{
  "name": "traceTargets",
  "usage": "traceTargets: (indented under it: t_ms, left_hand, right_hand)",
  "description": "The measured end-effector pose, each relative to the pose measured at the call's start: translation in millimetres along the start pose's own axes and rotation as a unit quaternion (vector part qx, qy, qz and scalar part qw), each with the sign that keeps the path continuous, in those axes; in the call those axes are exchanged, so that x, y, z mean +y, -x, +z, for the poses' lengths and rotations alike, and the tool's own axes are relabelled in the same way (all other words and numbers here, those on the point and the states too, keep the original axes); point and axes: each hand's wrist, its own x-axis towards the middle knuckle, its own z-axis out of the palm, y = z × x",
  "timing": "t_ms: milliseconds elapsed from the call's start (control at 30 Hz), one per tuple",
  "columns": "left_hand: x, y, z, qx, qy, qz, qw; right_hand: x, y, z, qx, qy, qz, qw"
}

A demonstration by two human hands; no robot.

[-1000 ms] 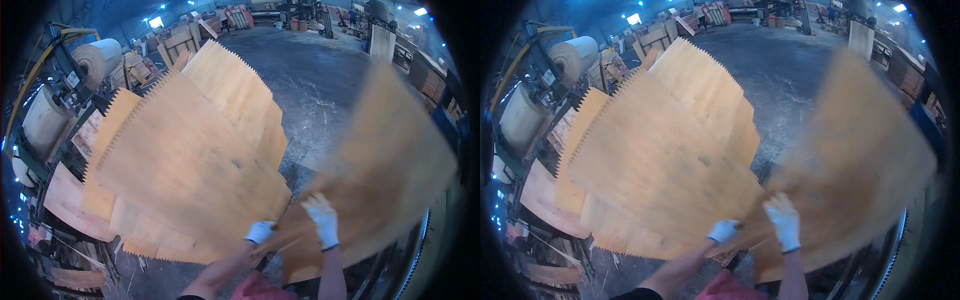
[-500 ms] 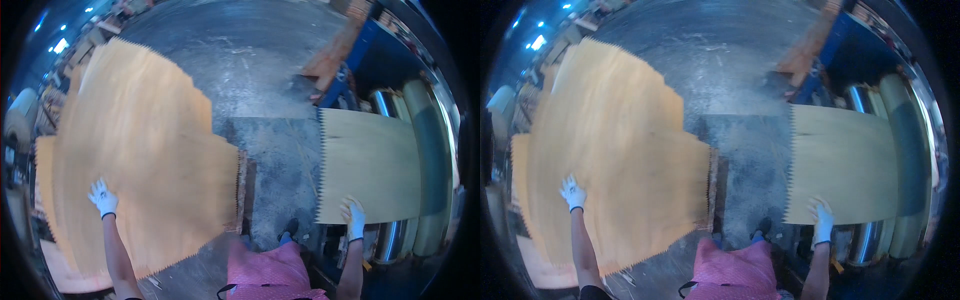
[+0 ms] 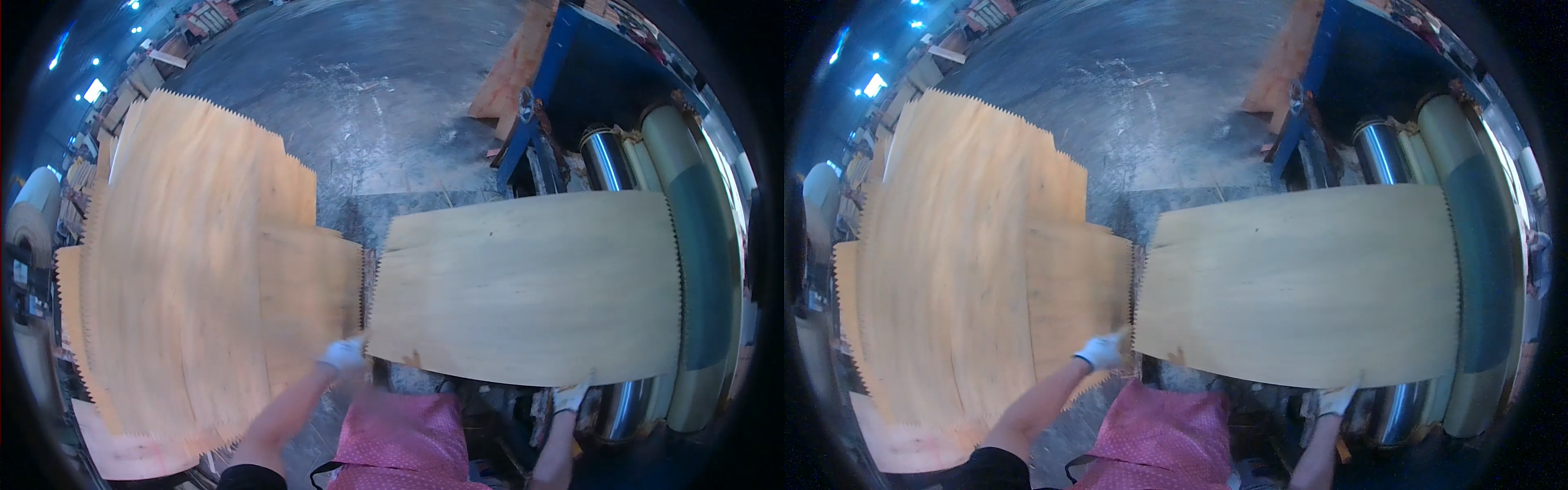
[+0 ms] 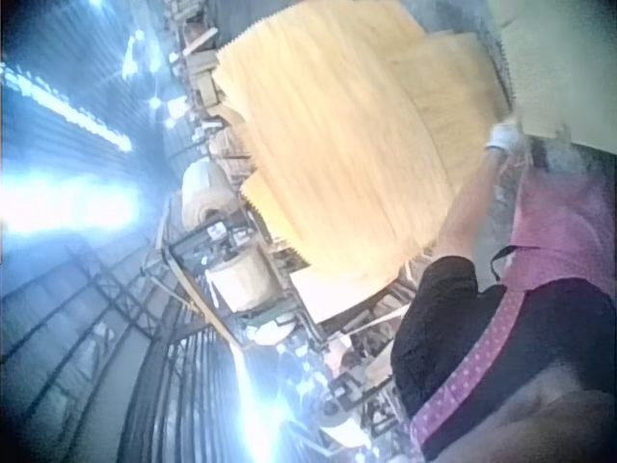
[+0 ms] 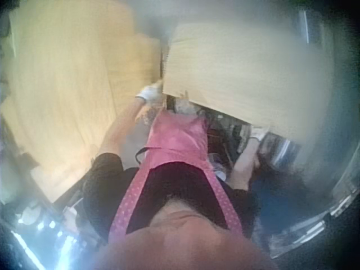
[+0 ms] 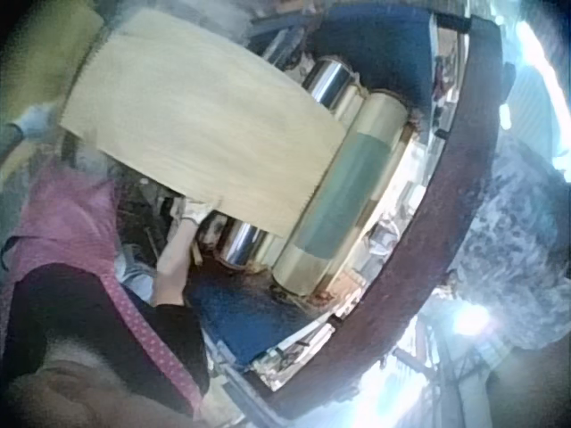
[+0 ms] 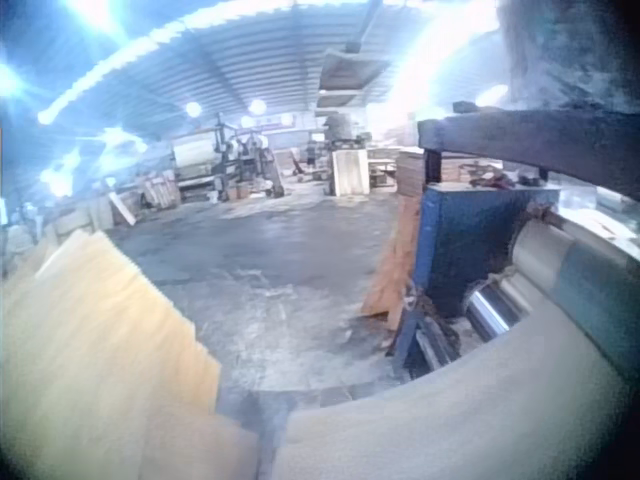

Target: Feeding wood veneer sheets through a glue spreading machine and stacking the glued pieces.

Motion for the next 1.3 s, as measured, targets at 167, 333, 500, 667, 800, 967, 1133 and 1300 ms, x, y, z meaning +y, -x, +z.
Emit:
traceTargets:
  t_ms: [167, 333, 500, 667, 800, 967, 1133, 1300]
  left_hand:
    - [61, -29, 48, -0.057, 0.128, 0.038, 0.989]
    - [50, -44, 55, 0.12, 0.156, -0.061, 0.979]
    - [-54, -25, 89, 0.381, 0.374, -0.143, 0.834]
    - [-203, 56, 137, 0.323, 0.516, -0.186, 0.771]
    - [-307, 107, 185, 0.252, 0.392, -0.327, 0.822]
    - [-366, 93, 267, 0.22, 0.509, -0.297, 0.777]
    - [-229, 46, 189, 0.15, 0.325, -0.235, 0.904]
    - [-38, 13, 64, 0.094, 0.181, -0.31, 0.929]
  right_hand:
    - [56, 128, 187, -0.045, 0.122, -0.131, 0.983]
    - [81, 195, 384, -0.303, 0.432, -0.318, 0.788]
    - [191, 347, 479, -0.453, 0.675, -0.526, 0.251]
    - [233, 430, 464, -0.674, 0.519, -0.198, 0.487]
    - [213, 374, 439, -0.645, 0.368, 0.004, 0.67]
    - [105, 232, 326, -0.404, 0.544, -0.299, 0.672]
    - [-17, 100, 111, 0.025, 0.397, -0.327, 0.857]
    - [-98, 7, -30, 0.255, 0.149, -0.094, 0.951]
